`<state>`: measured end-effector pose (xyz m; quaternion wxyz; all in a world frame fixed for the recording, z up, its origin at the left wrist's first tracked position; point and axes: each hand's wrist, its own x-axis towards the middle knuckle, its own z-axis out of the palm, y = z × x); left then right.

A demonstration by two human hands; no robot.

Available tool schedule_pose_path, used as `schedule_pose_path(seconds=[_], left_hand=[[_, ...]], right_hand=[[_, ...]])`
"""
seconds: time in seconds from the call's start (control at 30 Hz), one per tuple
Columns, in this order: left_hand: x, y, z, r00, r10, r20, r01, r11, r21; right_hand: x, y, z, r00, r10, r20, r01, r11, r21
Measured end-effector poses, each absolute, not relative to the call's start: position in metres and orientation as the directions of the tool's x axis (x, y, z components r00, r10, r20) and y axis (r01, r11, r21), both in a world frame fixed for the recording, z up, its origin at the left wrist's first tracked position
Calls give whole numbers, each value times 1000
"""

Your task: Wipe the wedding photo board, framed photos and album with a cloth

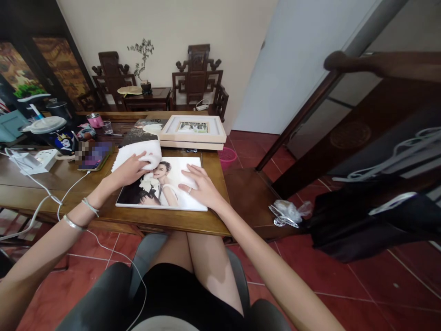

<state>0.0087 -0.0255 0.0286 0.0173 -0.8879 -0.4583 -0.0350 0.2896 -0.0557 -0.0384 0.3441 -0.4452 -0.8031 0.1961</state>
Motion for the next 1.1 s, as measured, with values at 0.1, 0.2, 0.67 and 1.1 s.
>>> schedule_pose_path(seconds=[0.1, 0.2, 0.67, 1.1], left_hand=[[17, -64, 34, 582, 813, 32, 813, -582, -5], [24, -114, 40, 562, 827, -15, 827, -562, -17], [30, -124, 55, 529, 846, -64, 846, -532, -40], [8, -62, 27, 583, 807, 91, 812, -583, -32]], right_hand=[[289, -56, -38, -365, 853, 372, 587, 521, -620], [289, -57, -36, -361, 856, 370, 589, 517, -620], [283, -55, -29, -345, 869, 355, 627, 495, -602], [285, -56, -33, -359, 850, 385, 612, 526, -591]])
